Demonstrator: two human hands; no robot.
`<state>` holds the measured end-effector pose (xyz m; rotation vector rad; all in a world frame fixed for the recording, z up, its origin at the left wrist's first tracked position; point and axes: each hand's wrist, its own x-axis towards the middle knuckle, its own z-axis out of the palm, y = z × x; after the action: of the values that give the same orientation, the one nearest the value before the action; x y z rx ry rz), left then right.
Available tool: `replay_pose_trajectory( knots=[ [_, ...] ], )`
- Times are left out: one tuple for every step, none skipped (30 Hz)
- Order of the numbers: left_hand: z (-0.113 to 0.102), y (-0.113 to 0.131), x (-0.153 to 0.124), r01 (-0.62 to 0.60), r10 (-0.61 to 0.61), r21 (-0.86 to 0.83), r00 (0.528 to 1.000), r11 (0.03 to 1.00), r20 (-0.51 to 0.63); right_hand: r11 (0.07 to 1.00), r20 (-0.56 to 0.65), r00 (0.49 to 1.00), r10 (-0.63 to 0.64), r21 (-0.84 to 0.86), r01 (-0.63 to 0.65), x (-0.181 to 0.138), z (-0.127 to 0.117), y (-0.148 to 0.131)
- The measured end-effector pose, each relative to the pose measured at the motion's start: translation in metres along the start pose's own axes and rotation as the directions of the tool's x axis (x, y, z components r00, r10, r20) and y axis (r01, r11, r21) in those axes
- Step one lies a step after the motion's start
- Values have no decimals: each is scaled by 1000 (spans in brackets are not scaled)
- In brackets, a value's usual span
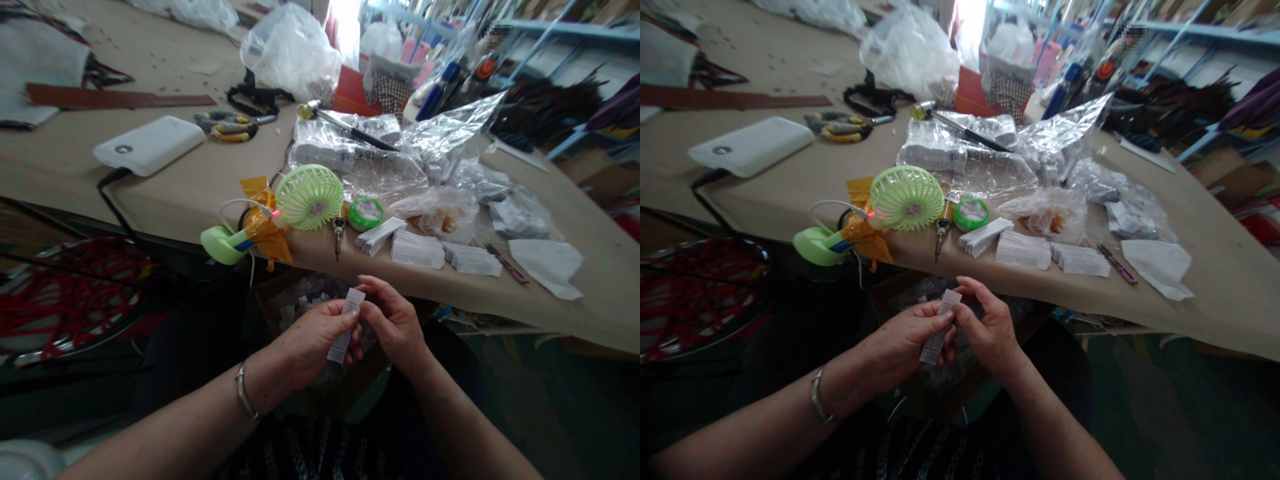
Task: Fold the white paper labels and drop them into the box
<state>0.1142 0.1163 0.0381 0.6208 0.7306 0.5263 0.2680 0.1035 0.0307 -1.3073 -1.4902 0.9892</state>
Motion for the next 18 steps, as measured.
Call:
replay_pose_trajectory(
  knots=[
    [0,0,0,-2,2,0,1000,1000,-14,996,-10,999,51,70,-51,1,1,-1],
    [0,0,0,-4,4,2,1000,1000,-29,987,-12,995,96,128,-94,3,2,-2],
    [0,0,0,-11,11,7,999,1000,-45,976,-7,991,136,169,-133,5,3,-3],
    [0,0,-1,-19,19,12,998,1000,-59,967,0,986,169,193,-166,7,4,-5],
    [0,1,-1,-28,29,19,997,999,-72,960,8,981,196,203,-193,9,5,-6],
    [0,1,-1,-38,40,25,996,999,-82,956,16,976,216,202,-215,11,6,-8],
    [0,1,-1,-48,50,30,995,998,-88,953,20,973,232,196,-231,13,7,-9],
    [0,0,-1,-56,59,34,994,998,-90,952,20,970,242,188,-241,15,8,-10],
    [0,0,-1,-62,66,38,994,997,-92,953,17,969,247,179,-246,17,9,-10],
    [0,0,-1,-68,72,43,993,997,-94,954,12,969,248,168,-247,18,10,-10],
    [0,1,-1,-76,80,50,992,996,-99,957,6,969,247,157,-245,20,11,-10],
    [-1,1,-1,-82,88,61,991,995,-104,959,-1,970,242,150,-240,21,13,-10],
    [-1,2,-1,-90,99,80,989,993,-108,960,-2,971,240,149,-237,22,14,-10],
    [-2,3,-1,-107,119,110,987,988,-111,960,2,971,239,153,-236,23,15,-11],
    [-3,4,0,-130,147,149,983,980,-112,959,8,972,236,160,-234,25,16,-12],
    [-4,5,0,-160,184,190,976,969,-113,959,11,973,231,169,-229,26,17,-13],
    [-6,7,0,-196,227,229,967,953,-116,960,11,975,222,175,-220,28,19,-15],
    [-9,8,1,-233,273,266,954,935,-123,963,10,978,208,173,-206,30,20,-16]
  ],
)
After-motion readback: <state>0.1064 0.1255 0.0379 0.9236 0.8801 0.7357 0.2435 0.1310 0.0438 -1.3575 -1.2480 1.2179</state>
